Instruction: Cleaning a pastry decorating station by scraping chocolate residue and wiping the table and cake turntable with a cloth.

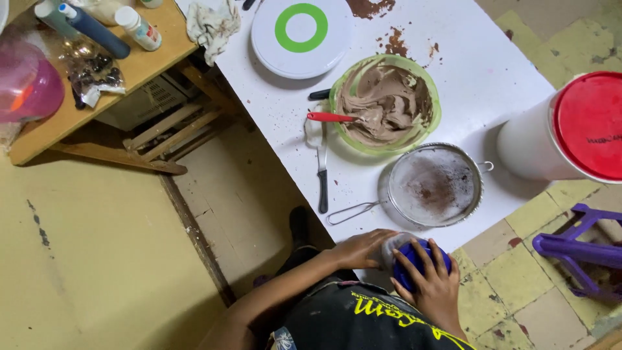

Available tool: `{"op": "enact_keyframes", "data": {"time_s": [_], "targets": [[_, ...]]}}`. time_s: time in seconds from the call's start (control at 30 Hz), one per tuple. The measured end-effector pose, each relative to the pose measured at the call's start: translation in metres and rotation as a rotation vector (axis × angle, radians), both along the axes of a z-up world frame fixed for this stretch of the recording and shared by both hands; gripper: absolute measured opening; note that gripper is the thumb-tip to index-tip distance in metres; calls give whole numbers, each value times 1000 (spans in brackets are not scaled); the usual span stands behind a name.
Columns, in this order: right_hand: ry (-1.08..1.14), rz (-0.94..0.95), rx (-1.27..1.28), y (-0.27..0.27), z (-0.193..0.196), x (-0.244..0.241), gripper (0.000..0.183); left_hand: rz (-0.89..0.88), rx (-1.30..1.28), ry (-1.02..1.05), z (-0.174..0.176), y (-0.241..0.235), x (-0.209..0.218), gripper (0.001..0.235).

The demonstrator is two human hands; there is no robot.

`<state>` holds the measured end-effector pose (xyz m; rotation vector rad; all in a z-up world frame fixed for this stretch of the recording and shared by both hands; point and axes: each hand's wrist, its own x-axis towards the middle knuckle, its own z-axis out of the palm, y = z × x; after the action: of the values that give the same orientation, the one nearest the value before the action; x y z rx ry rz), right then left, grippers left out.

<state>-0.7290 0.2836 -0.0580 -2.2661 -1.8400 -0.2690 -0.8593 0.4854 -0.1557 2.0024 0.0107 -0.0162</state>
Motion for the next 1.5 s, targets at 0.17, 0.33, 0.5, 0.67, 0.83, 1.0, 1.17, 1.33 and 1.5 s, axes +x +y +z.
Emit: {"op": "enact_keyframes", "data": {"time_s": [0.17,0.33,0.5,0.67,0.83,1.0,1.17,1.33,1.5], "targets": [[92,-67,-40,7,17,-15,68,121,-192,228,12,74,-64,42],[-169,-385,211,29,-9,-57,42,374,-350,183,14,172,-145,31],[142,-194,253,165,-3,-122,36,621,-295,121,45,283,-204,36],[254,114,4,287,27,-145,66,811,-282,37,78,363,-243,36],[358,224,61,358,43,-134,40,816,-238,-55,104,429,-229,72],[349,203,53,413,30,-108,38,746,-185,-152,86,508,-181,47],[431,219,59,476,19,-80,37,885,-157,132,95,588,-129,44],[498,191,84,522,10,-66,37,909,-205,376,90,661,-98,74],[507,276,55,563,33,-63,36,1009,-85,555,26,760,-70,54]]}}
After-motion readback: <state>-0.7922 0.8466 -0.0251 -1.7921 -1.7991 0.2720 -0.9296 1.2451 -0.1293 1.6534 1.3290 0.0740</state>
